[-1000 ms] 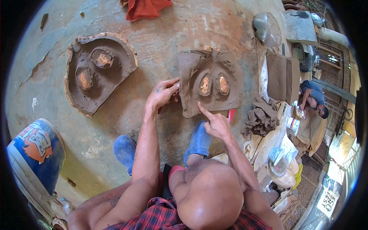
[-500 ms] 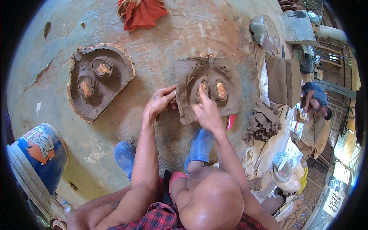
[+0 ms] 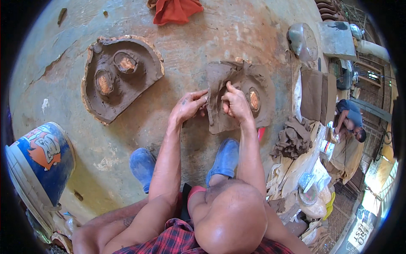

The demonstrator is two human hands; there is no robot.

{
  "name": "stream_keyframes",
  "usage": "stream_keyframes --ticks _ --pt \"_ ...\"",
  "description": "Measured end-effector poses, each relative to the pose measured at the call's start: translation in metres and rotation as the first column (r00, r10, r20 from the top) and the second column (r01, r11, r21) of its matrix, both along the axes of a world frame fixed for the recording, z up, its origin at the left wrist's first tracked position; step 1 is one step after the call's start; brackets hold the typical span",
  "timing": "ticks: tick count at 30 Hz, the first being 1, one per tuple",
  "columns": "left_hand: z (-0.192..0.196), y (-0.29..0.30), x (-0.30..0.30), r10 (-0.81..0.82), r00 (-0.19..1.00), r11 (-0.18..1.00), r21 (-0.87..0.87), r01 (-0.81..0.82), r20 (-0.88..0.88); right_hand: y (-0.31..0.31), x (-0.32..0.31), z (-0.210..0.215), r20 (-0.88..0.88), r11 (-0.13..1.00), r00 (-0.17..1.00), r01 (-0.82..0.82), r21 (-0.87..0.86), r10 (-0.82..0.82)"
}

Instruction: The person forms a clay mask by hand, using a red scraper to smooth the outer edges and rolling small pieces of clay between their palms to create detailed features for the interior.

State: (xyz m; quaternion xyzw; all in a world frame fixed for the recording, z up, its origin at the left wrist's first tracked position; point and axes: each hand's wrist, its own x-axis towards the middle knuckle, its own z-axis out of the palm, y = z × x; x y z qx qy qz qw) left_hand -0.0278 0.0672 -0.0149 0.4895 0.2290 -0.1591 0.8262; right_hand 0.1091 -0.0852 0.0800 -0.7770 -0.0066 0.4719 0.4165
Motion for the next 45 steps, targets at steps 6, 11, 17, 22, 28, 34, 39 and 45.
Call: stream_keyframes --ticks 6,11,17,22,28,34,39,45 --pt "0.002 -0.002 0.002 0.009 1.0 0.998 0.056 -0.008 -0.014 0.008 -0.046 0.013 0.182 0.908 0.919 -0.284 -0.307 0.349" --pt "0.001 0.001 0.001 0.002 1.0 0.999 0.045 -0.001 -0.021 -0.045 -0.067 0.032 0.216 0.654 0.65 -0.563 -0.505 0.728" --pt "0.01 0.01 -0.011 0.047 0.999 0.999 0.026 -0.046 -0.023 -0.097 -0.059 0.074 0.317 0.517 0.47 -0.393 -0.76 0.824" --pt "0.067 0.038 -0.017 0.268 0.946 0.942 0.156 -0.297 0.18 -0.109 -0.071 0.085 0.639 0.966 0.744 -0.036 -0.256 0.197" --pt "0.153 -0.07 0.048 0.791 0.343 0.549 -0.339 -0.764 0.507 -0.052 -0.106 0.074 0.501 0.858 0.816 -0.013 0.514 -0.288" --pt "0.153 -0.098 0.058 0.196 0.852 0.931 0.182 -0.318 0.485 -0.117 -0.057 0.08 0.387 0.831 0.789 0.262 0.491 -0.477" --pt "0.158 -0.08 0.067 -0.197 0.967 0.955 0.253 0.152 0.164 -0.125 -0.022 0.098 0.604 0.941 0.754 0.057 0.333 -0.259" --pt "0.188 -0.068 0.095 -0.479 0.876 0.794 0.45 0.41 0.048 -0.138 -0.001 0.085 0.899 0.921 0.438 -0.337 0.196 -0.031"
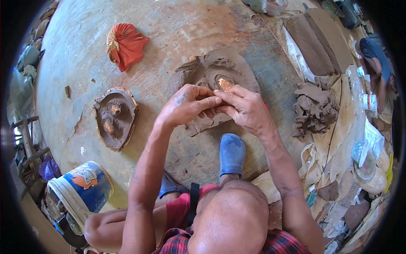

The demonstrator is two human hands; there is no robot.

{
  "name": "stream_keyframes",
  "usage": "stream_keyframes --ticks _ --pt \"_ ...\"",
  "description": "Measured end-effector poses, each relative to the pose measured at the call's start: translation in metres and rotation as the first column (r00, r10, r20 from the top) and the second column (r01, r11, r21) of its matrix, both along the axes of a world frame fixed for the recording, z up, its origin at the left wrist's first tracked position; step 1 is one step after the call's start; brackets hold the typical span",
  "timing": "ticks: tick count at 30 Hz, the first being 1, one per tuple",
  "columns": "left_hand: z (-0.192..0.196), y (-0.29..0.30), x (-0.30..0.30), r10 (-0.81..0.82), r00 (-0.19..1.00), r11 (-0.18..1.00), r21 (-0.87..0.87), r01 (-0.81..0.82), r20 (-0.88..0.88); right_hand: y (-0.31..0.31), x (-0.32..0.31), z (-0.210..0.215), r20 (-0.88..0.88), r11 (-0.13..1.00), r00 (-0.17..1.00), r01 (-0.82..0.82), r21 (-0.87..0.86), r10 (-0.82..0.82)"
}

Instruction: The person forms a clay mask by hand, using a red scraper to smooth the outer edges and rolling small pieces of clay between their palms to create detailed features for the interior.

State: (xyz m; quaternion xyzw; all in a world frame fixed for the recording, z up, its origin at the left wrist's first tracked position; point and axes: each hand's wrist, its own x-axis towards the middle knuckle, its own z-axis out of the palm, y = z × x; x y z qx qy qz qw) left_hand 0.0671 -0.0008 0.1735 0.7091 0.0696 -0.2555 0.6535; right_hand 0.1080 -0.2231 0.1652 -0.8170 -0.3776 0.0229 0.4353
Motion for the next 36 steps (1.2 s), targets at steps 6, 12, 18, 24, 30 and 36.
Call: stream_keyframes --ticks 6,12,18,24,30,36 --pt "0.016 0.026 0.003 -0.224 0.964 0.954 0.167 0.247 -0.145 -0.011 -0.006 -0.014 -0.196 0.993 0.975 -0.115 -0.026 0.108" --pt "-0.049 0.071 -0.055 0.657 0.752 0.749 0.155 -0.645 -0.048 -0.028 -0.044 -0.068 -0.213 0.988 0.969 0.1 -0.119 -0.124" --pt "-0.132 0.011 -0.126 0.807 0.348 0.393 -0.005 -0.919 -0.477 -0.004 -0.06 -0.116 -0.113 0.993 0.993 0.025 -0.119 -0.039" --pt "-0.171 -0.02 -0.152 0.613 0.544 0.537 -0.203 -0.819 -0.573 -0.005 -0.057 -0.1 0.173 0.949 0.981 -0.029 -0.314 0.087" --pt "-0.181 -0.025 -0.16 0.622 0.657 0.527 -0.393 -0.753 -0.425 -0.035 -0.081 -0.106 -0.034 0.847 0.848 0.526 -0.073 -0.529" --pt "-0.173 -0.049 -0.158 0.499 0.707 0.57 -0.425 -0.703 -0.501 -0.052 -0.103 -0.124 -0.525 0.602 0.378 0.712 -0.361 -0.762"
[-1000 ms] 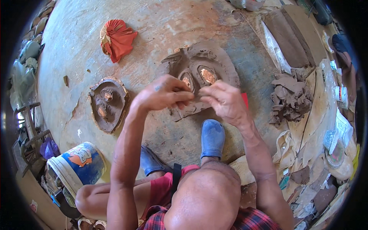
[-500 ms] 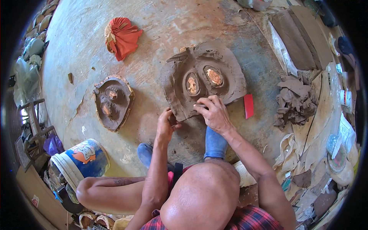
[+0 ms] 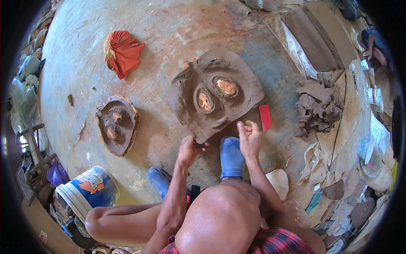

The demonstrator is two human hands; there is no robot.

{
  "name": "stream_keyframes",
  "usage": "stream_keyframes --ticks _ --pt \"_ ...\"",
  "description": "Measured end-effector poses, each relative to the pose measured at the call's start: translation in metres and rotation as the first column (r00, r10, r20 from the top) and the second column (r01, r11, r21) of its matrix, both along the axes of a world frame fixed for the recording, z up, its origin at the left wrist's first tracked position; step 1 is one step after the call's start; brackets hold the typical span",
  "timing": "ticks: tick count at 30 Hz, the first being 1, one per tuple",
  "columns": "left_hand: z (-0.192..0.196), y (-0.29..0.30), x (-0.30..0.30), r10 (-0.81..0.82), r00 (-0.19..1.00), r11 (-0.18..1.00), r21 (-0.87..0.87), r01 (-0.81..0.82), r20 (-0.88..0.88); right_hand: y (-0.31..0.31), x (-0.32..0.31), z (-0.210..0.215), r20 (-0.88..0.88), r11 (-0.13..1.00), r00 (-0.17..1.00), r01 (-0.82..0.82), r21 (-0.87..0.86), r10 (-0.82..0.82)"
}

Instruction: The person forms a clay mask by hand, using a red scraper to smooth the outer edges and rolling small pieces of clay between their palms to create detailed features for the interior.

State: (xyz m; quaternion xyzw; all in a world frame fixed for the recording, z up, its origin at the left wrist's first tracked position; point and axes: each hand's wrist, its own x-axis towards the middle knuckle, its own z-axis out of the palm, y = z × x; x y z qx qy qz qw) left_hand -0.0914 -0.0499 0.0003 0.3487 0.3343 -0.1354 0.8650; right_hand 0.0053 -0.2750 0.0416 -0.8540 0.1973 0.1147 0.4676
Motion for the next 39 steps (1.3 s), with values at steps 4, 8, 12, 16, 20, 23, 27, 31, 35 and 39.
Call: stream_keyframes --ticks 4,8,12,16,20,23,27,31,35,39 --pt "-0.018 -0.03 -0.007 -0.204 0.976 0.979 0.01 0.206 -0.074 0.016 0.009 -0.004 -0.046 0.995 0.999 0.03 0.098 -0.026" --pt "-0.015 -0.039 0.003 -0.184 0.977 0.981 0.043 0.189 -0.109 0.004 0.023 -0.009 -0.069 0.956 0.991 -0.093 0.277 0.116" --pt "-0.009 -0.044 0.01 -0.198 0.974 0.973 0.102 0.209 -0.111 -0.001 0.033 -0.01 -0.136 0.981 0.974 -0.167 0.1 0.18" --pt "-0.005 -0.039 0.015 -0.255 0.963 0.954 0.137 0.265 -0.087 0.013 0.034 -0.007 -0.146 0.994 0.984 -0.096 0.045 0.102" --pt "-0.003 -0.039 0.014 -0.198 0.97 0.966 0.142 0.218 -0.139 0.006 0.028 -0.006 -0.067 0.985 0.994 -0.078 0.152 0.089" --pt "-0.012 -0.038 0.01 -0.209 0.972 0.966 0.13 0.222 -0.106 0.0 0.051 0.001 -0.165 0.987 0.976 -0.128 0.092 0.142" --pt "-0.013 -0.039 0.01 -0.167 0.981 0.98 0.09 0.176 -0.097 0.005 0.05 -0.003 -0.221 0.982 0.967 -0.152 -0.108 0.126" --pt "-0.01 -0.039 0.012 -0.164 0.98 0.981 0.085 0.174 -0.114 0.003 0.047 0.0 -0.091 0.995 0.992 -0.084 0.045 0.088" --pt "-0.01 -0.042 0.016 -0.141 0.989 0.987 0.067 0.144 -0.054 -0.001 0.054 -0.011 -0.135 0.997 0.988 -0.081 0.003 0.081" --pt "-0.008 -0.042 0.017 -0.13 0.985 0.985 0.1 0.141 -0.111 0.003 0.055 -0.013 -0.19 0.993 0.979 -0.092 -0.08 0.075"
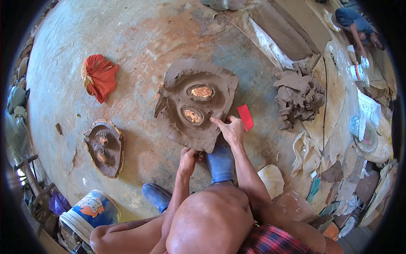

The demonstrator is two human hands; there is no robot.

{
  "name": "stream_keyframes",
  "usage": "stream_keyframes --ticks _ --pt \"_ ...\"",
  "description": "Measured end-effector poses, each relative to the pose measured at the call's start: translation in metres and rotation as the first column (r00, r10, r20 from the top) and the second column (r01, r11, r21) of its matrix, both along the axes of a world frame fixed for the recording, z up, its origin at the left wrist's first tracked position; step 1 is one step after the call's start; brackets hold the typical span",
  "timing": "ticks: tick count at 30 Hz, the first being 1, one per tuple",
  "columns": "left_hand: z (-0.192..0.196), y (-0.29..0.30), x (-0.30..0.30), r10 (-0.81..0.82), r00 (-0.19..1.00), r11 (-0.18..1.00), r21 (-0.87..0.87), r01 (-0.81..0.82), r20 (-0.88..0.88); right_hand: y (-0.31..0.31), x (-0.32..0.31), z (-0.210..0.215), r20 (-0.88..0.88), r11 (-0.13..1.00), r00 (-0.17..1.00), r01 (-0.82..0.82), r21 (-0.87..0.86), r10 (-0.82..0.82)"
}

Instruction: The person forms a clay mask by hand, using a red scraper to smooth the outer edges and rolling small pieces of clay between their palms to create detailed features for the interior.

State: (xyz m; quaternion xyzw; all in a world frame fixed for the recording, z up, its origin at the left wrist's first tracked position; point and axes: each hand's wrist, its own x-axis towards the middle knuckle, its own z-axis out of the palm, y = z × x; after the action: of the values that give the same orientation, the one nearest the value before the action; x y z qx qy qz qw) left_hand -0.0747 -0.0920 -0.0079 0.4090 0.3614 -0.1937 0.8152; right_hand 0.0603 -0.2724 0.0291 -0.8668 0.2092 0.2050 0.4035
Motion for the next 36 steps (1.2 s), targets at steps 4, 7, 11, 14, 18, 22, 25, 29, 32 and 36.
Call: stream_keyframes --ticks 4,7,11,14,18,22,25,29,32,36 --pt "-0.005 0.002 -0.005 -0.005 0.999 1.0 -0.011 0.005 0.046 -0.003 0.008 0.004 0.194 0.998 0.98 0.015 0.068 -0.028" --pt "-0.006 -0.001 -0.004 -0.002 0.995 0.999 -0.043 0.006 0.095 -0.01 0.017 0.002 0.025 0.994 0.998 -0.056 -0.093 0.059" --pt "-0.004 0.0 -0.002 0.014 0.999 0.999 -0.035 -0.013 0.036 -0.005 0.011 -0.015 0.197 0.998 0.979 0.059 0.003 -0.058" --pt "-0.005 0.0 -0.001 0.012 0.998 0.999 -0.033 -0.01 0.059 -0.009 0.003 -0.014 0.385 0.99 0.919 0.028 0.138 -0.08" --pt "-0.009 0.001 -0.005 0.009 0.997 1.0 -0.023 -0.008 0.071 -0.012 0.02 -0.005 0.098 1.0 0.995 -0.016 -0.01 0.016" --pt "-0.012 0.002 -0.006 0.001 0.999 0.999 -0.034 0.001 0.051 -0.011 0.017 -0.01 0.195 0.999 0.98 0.036 0.004 -0.036" --pt "-0.01 0.001 -0.006 0.006 0.999 0.999 -0.037 -0.005 0.036 -0.011 0.023 -0.012 0.446 0.998 0.894 0.033 0.045 -0.05" --pt "-0.012 0.004 -0.007 0.014 0.999 0.999 -0.034 -0.012 0.046 -0.01 0.039 0.001 0.068 0.996 0.997 -0.014 -0.093 0.02" --pt "-0.007 -0.004 -0.001 0.003 0.999 1.0 -0.028 -0.002 0.042 -0.018 0.035 -0.016 0.24 0.995 0.971 0.013 -0.1 0.011" --pt "-0.009 0.008 -0.005 -0.005 1.0 1.0 -0.003 0.005 0.02 -0.015 0.036 0.001 0.283 0.999 0.958 -0.04 0.018 0.034"
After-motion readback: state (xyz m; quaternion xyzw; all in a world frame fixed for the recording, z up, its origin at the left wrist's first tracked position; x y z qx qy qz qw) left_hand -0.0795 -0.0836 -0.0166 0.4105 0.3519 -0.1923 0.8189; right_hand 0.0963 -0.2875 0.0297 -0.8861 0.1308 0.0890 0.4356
